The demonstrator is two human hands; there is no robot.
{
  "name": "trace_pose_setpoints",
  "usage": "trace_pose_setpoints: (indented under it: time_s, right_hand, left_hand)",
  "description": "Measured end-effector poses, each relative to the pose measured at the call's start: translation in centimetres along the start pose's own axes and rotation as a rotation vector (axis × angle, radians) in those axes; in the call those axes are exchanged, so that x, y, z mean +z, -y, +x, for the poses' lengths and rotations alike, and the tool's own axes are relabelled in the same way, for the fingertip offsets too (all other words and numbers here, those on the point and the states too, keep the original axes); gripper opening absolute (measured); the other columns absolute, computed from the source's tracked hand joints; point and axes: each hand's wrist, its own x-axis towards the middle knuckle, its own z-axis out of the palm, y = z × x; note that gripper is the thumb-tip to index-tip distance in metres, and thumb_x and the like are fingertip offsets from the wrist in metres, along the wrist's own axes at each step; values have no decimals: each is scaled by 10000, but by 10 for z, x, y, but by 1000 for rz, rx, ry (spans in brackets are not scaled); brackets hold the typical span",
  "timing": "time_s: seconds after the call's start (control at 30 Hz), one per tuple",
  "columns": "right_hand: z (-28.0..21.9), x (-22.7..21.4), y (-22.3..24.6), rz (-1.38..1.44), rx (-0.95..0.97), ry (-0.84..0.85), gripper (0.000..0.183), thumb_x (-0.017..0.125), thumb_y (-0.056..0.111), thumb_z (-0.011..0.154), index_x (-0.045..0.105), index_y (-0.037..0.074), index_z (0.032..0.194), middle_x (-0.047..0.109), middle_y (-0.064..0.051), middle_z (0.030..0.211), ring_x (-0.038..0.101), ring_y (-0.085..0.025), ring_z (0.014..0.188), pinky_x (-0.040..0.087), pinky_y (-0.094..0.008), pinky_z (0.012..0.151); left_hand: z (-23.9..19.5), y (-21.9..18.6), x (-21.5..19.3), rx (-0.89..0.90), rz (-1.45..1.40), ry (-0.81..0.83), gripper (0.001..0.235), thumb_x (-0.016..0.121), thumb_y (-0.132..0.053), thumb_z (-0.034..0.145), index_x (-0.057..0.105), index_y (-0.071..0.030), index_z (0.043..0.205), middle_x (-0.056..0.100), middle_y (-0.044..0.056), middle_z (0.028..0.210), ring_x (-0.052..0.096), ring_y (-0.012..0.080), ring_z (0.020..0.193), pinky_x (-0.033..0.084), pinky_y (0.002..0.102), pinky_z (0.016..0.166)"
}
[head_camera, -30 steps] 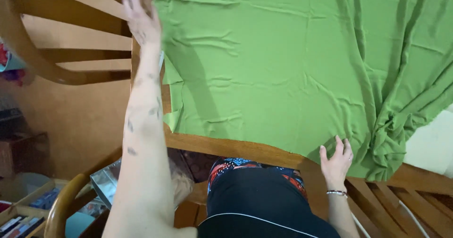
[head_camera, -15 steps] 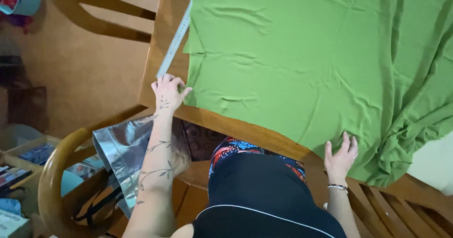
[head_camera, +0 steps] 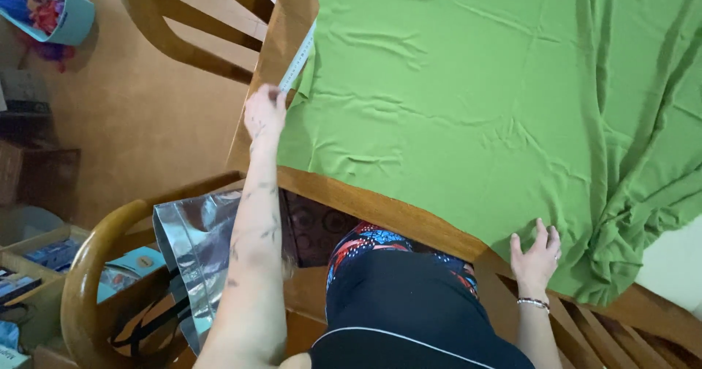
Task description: The person spreads a large piece of green fabric on a wooden table and smooths it out. They then place several paper pattern pieces onto the fabric, adjusting their positions and securing them with tape.
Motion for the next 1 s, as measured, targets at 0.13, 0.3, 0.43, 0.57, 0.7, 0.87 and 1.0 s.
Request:
trace_pose_setpoints:
  time_s: [0.13, 0.3, 0.43, 0.57, 0.7, 0.87, 1.0]
  right_hand:
    - [-8, -1, -5, 20, 1, -30, 667, 716, 234, 920, 502, 108, 1539, 421, -322, 1470, 484, -595, 1266, 440, -680, 967]
    - [-21, 9, -22, 63, -29, -188, 687, 735, 240, 888, 520, 69, 1518, 412, -365, 1449, 459, -647, 1252, 425, -715, 975]
    - [-24, 9, -26, 118, 66, -147, 678, 710, 289, 908, 497, 118, 1529, 376, -336, 1493, 403, -629, 1312, 373, -718, 1034]
    - [-20, 13, -35, 101, -14, -209, 595, 730, 260, 926, 557, 84, 1468, 463, -328, 1421, 460, -584, 1291, 389, -674, 1041]
    - [-8, 17, -40, 95, -85, -320, 536, 762, 233, 916, 618, 45, 1397, 527, -312, 1342, 511, -535, 1262, 400, -609, 1056]
    - [2, 18, -39, 124, -49, -396, 469, 774, 171, 877, 651, 40, 1311, 550, -282, 1314, 547, -491, 1219, 424, -573, 1037]
    - [3, 32, -49, 179, -62, -401, 244, 713, 109, 910, 704, 106, 1154, 617, -169, 1185, 624, -370, 1116, 486, -484, 975]
  left_hand:
    - [25, -21, 27, -12, -55, 36, 214, 819, -389, 829, 703, -253, 946, 747, -11, 924, 734, 303, 942, 577, 480, 824]
    - [45, -16, 51, -11, 16, 76, 142, 825, -369, 824, 751, -262, 880, 767, -1, 885, 740, 304, 939, 590, 463, 825]
    - [83, 22, 54, -8, -132, 1, 133, 817, -334, 848, 762, -225, 900, 770, 60, 888, 730, 351, 938, 567, 492, 815]
    - [87, 30, 31, -35, -22, -139, 109, 808, -367, 823, 755, -283, 867, 761, -38, 823, 741, 228, 898, 575, 414, 793]
    - [73, -24, 22, 93, 118, -389, 260, 759, -214, 843, 601, -267, 1042, 648, 14, 1009, 695, 311, 900, 529, 479, 801]
    - [46, -160, 100, 606, 122, -458, 424, 773, -149, 771, 609, -233, 1152, 579, 60, 1158, 511, 285, 1178, 362, 468, 985]
    - [-40, -329, 164, 948, -51, -203, 441, 857, -226, 688, 657, -247, 1080, 601, 38, 1140, 490, 267, 1227, 383, 516, 992]
